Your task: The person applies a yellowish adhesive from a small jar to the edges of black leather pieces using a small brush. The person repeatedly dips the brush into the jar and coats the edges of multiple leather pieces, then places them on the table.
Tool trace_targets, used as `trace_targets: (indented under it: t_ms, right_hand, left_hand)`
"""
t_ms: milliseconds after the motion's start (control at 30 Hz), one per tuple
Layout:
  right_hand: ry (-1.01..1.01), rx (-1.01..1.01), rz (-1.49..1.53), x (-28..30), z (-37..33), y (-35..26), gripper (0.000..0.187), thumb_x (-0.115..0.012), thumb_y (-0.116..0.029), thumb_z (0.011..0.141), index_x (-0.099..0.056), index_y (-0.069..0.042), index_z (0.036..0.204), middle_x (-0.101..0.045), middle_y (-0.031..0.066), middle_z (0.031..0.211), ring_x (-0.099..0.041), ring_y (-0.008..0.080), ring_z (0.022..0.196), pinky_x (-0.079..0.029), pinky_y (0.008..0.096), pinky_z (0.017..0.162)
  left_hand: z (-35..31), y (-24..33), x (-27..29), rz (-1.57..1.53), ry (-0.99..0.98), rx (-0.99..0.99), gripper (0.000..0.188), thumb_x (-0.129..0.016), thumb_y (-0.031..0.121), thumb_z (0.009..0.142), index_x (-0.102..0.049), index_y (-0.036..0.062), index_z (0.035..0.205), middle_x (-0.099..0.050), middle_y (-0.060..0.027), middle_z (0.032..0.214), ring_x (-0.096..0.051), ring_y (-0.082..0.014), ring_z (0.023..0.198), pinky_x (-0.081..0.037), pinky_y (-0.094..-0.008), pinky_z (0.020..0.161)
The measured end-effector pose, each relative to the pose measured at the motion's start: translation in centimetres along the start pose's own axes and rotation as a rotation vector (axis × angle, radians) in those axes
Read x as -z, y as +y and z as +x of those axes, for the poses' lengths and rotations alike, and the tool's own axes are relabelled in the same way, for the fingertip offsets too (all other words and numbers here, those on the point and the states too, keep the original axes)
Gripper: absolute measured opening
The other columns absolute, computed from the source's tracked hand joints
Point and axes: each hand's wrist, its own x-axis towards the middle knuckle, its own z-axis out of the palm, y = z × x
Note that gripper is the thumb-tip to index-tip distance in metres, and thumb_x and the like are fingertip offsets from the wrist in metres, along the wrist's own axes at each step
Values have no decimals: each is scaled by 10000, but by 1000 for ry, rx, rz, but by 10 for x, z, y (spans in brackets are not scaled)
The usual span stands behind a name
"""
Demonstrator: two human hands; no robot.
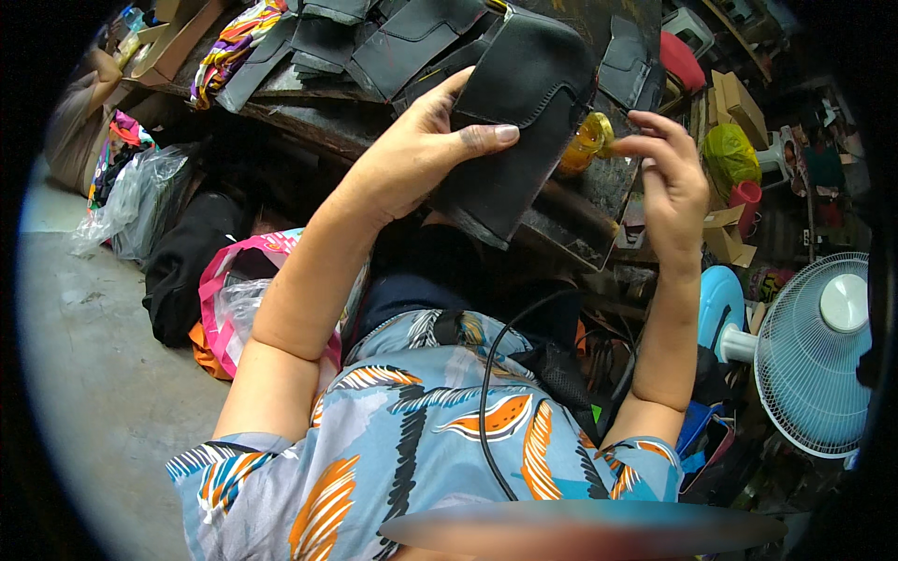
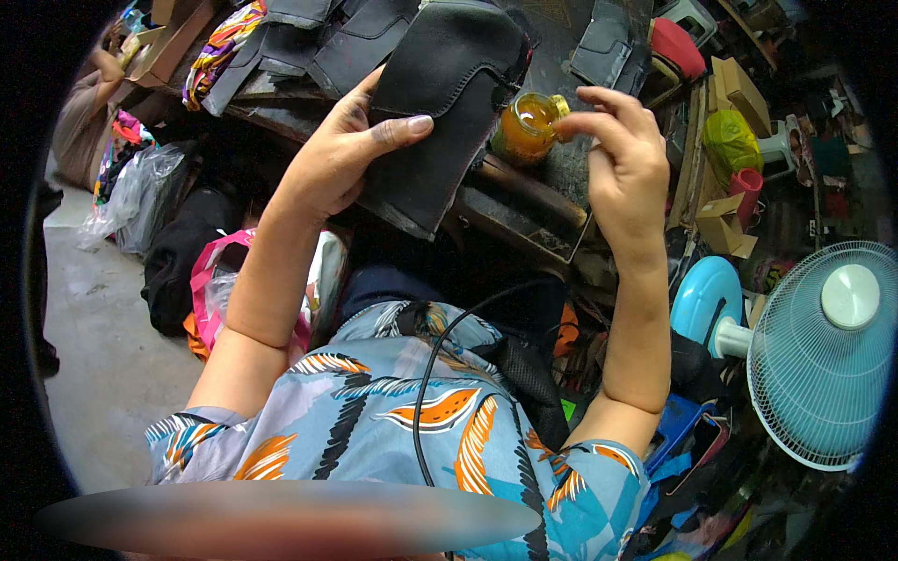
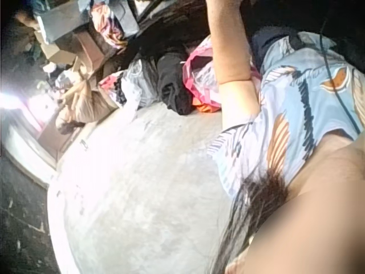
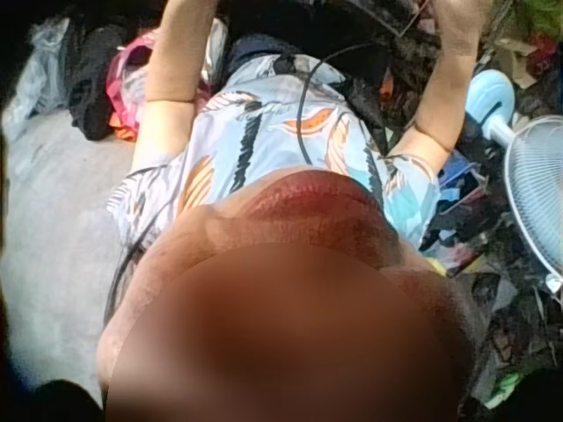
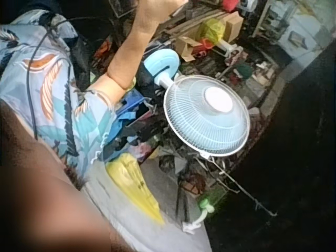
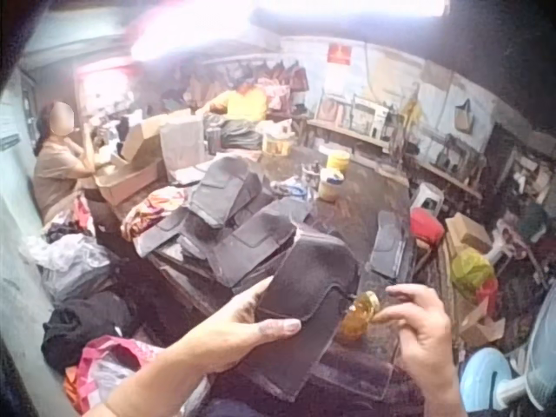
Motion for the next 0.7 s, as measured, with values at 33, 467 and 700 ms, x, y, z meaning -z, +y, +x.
trace_targets:
  t_ms: [33, 467, 700]
  right_hand:
    - [35, -54, 274, 2, -1, -7, 378, -511, 88, 830, -738, -57, 1095, -634, 98, 1199, -605, 210, 1100, -462, 325, 949]
    - [204, 168, -23, -9, 3, -24, 439, -605, -60, 880, -677, -159, 1302, -627, 68, 1106, -596, 179, 840, -475, 312, 816]
    - [-56, -188, 912, -22, -5, -18, 513, -510, -46, 892, -572, -43, 1401, -593, 78, 1230, -544, 136, 1001, -460, 274, 899]
  left_hand:
    - [0, 0, -2, -7, -7, 10, 604, -756, 139, 876, -459, -17, 1378, -674, -131, 1143, -691, -185, 991, -601, -315, 835]
    - [-1, 8, -12, -35, -70, -133, 538, -733, 152, 913, -480, -2, 1362, -668, -94, 1153, -659, -131, 1001, -575, -287, 848]
    - [5, 5, -19, -45, -73, -152, 539, -742, 175, 908, -489, -2, 1349, -675, -95, 1128, -674, -134, 963, -577, -284, 831]
